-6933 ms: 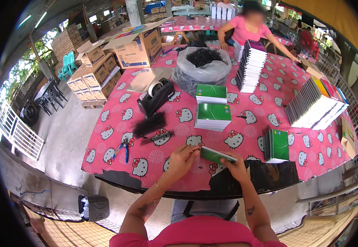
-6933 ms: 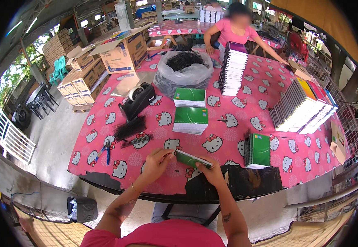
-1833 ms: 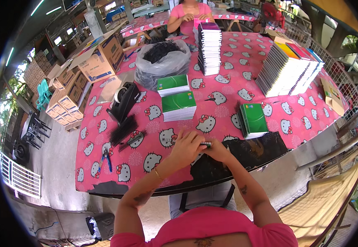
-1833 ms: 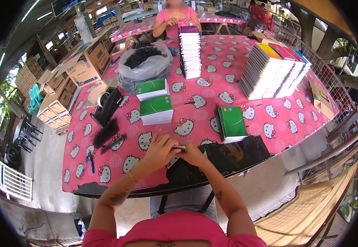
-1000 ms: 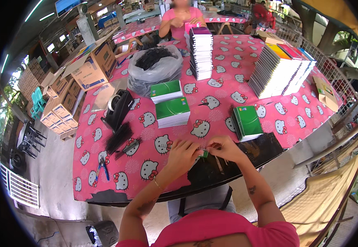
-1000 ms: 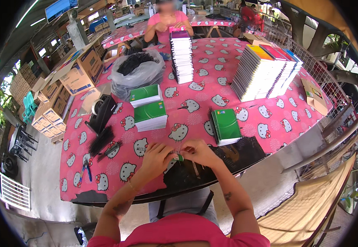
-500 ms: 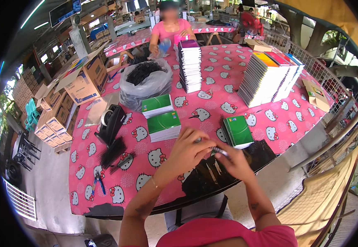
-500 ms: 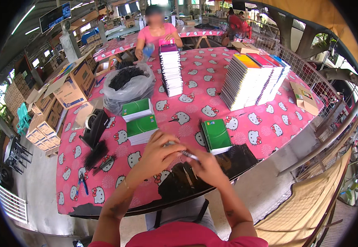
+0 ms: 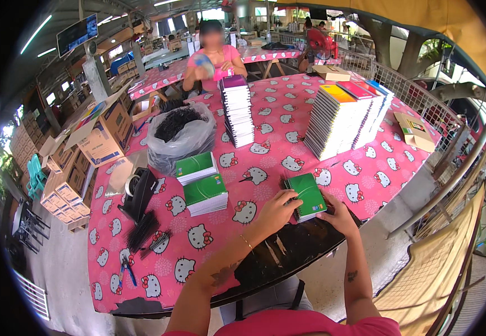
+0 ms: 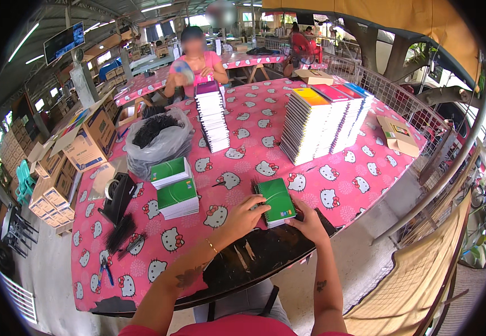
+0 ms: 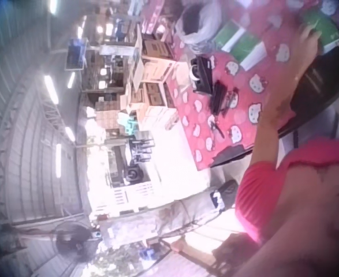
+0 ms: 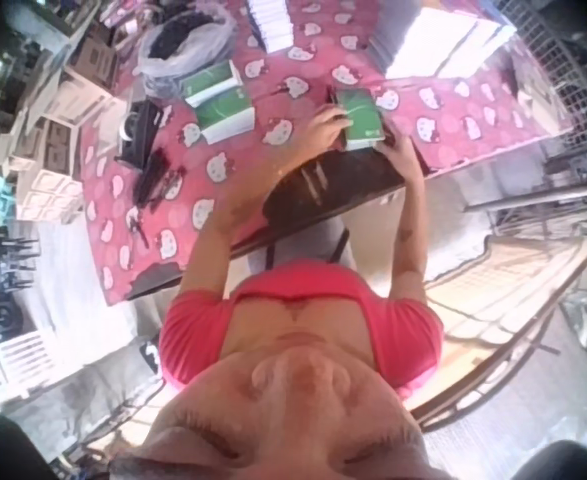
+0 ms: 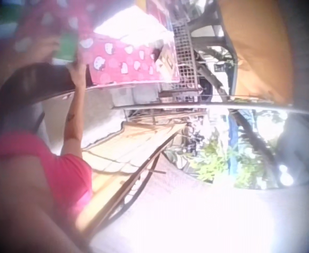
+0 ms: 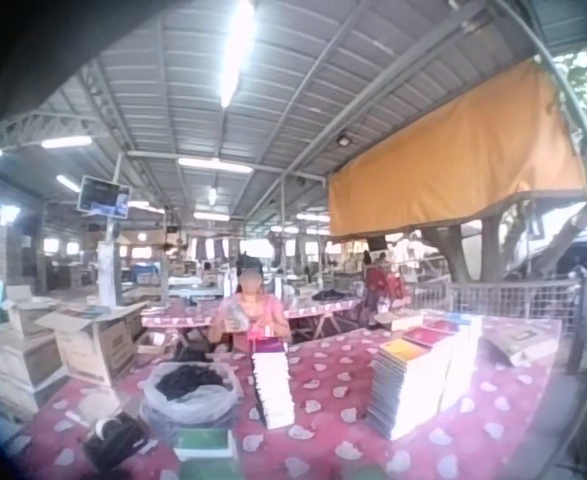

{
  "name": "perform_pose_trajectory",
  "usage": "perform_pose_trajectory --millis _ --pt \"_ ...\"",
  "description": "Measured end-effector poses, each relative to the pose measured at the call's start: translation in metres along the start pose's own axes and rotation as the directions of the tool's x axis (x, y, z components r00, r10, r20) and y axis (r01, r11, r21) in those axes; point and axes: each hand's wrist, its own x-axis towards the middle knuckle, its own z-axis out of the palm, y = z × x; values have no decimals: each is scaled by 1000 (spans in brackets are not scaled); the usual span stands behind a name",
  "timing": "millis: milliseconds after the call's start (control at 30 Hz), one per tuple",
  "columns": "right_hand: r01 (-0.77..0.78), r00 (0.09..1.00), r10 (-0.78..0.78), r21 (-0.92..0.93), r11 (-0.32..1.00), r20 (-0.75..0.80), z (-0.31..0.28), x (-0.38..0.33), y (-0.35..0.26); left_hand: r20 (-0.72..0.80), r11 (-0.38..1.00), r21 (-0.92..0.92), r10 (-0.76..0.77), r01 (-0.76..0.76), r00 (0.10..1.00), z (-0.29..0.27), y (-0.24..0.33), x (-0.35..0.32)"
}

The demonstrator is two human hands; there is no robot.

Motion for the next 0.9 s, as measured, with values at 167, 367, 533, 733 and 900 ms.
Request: perform_pose_trajectory --millis 167,367,533,733,900 --pt "-40 998 42 -71 997 38 -1 -1 -20 -31 996 54 -70 71 997 5 7 -2" --pt "-38 989 36 -17 999 -143 4 -4 -1 -74 981 -51 -189 186 979 -21 8 -16" --pt "160 888 -142 4 987 -438 6 -24 -44 -229 821 474 -233 318 945 -135 -33 -82" --pt "285 954 -228 358 889 -195 89 -9 -84 -125 824 463 -304 326 945 -172 -63 -116" --pt "242 970 -233 222 945 -63 158 2 -82 -116 813 438 -372 383 921 -170 -6 -109"
